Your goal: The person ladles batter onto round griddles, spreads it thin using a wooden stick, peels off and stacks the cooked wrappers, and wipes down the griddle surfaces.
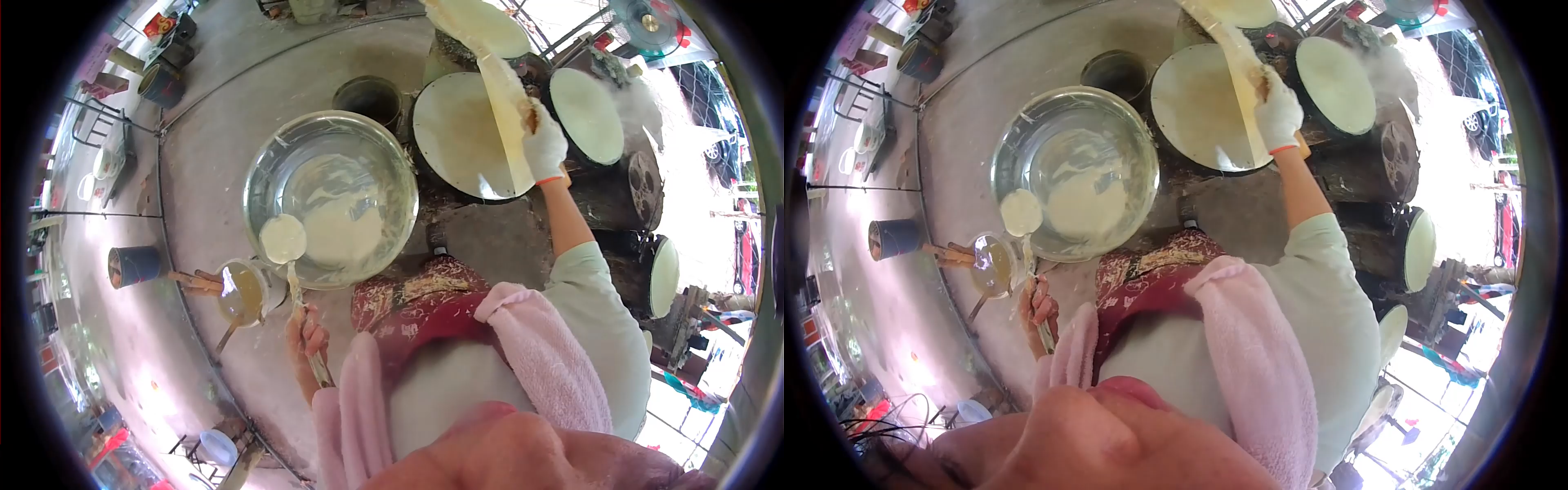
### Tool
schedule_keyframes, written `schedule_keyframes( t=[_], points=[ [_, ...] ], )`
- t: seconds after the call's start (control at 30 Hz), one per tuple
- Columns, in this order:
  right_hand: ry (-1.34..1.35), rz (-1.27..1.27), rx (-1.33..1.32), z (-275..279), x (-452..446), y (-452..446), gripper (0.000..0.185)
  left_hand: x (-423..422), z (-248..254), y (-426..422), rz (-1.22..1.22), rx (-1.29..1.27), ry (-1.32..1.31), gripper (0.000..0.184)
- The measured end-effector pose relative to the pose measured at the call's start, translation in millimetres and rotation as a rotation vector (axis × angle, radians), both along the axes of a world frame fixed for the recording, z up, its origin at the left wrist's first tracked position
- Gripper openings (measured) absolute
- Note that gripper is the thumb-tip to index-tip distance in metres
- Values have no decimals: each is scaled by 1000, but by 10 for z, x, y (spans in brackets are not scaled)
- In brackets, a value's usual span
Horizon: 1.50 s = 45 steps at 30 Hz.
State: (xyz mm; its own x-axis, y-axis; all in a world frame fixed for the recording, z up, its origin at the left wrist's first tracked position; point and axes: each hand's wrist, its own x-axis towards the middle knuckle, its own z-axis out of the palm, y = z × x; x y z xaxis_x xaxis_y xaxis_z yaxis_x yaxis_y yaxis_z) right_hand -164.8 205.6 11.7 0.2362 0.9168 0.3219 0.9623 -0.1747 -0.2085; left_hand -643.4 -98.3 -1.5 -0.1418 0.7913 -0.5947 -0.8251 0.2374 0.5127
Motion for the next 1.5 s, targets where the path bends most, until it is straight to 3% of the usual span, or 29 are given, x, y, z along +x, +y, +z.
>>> schedule_keyframes(
  t=[0.13, 0.23, 0.3, 0.43, 0.57, 0.63, 0.67, 0.77, 0.8, 0.83, 0.87, 0.93, 1.0, 1.07, 1.1, 1.17, 1.23, 1.3, 1.43, 1.5],
  points=[
    [6, 74, 198, 523, 428, 258, 32, 88, -68, 151, -88, 129, -145, 34],
    [-91, 216, 156, 993, 736, 732, 35, 215, -11, 250, -111, 57, -78, 33],
    [-177, 270, -64, 1414, 773, 1138, 41, 310, 16, 322, -128, -51, 22, 33],
    [-226, 547, -53, 1846, 677, 2027, 43, 530, -88, 477, -141, -5, -3, 31],
    [4, 440, -109, 2192, 583, 2670, 49, 1080, 107, 659, 39, -18, -21, 29],
    [201, 450, -62, 2060, 885, 3241, 48, 1380, 145, 756, 165, 47, -120, 28],
    [474, 400, -83, 1964, 1039, 3434, 48, 1506, 36, 768, 211, 136, -205, 28],
    [901, 482, -67, 1091, 1846, 4397, 39, 1947, 97, 853, 349, 232, -317, 28],
    [1054, 387, -16, 944, 1835, 4375, 37, 2106, 138, 881, 398, 235, -334, 29],
    [1050, 399, 75, 732, 1933, 4452, 34, 2223, 145, 883, 422, 286, -375, 29],
    [701, 447, 34, 450, 2079, 4553, 30, 2279, 55, 837, 445, 340, -415, 30],
    [-44, 466, 78, -123, 2377, 4767, 51, 2559, 134, 930, 507, 339, -357, 32],
    [-259, 370, 175, -777, 2520, 4913, 47, 2834, 323, 1037, 551, 296, -260, 32],
    [-85, 235, 106, -1273, 2551, 4944, 38, 2997, 391, 1093, 520, 390, -359, 29],
    [613, 138, 232, -1867, 2617, 5172, 36, 3051, 390, 1107, 480, 473, -458, 26],
    [1327, -126, 294, -2270, 2603, 5311, 40, 3153, 401, 1107, 475, 433, -351, 28],
    [1340, -409, 193, -2041, 2455, 4944, 49, 3176, 374, 1120, 470, 410, -297, 29],
    [1287, -411, 171, -2002, 2487, 4855, 47, 3226, 396, 1196, 472, 403, -296, 30],
    [1195, -309, 184, -1943, 2634, 4861, 41, 3280, 418, 1236, 568, 172, -33, 28],
    [855, -298, 152, -2039, 2791, 4958, 35, 3277, 329, 1218, 590, -46, 272, 31]
  ],
)
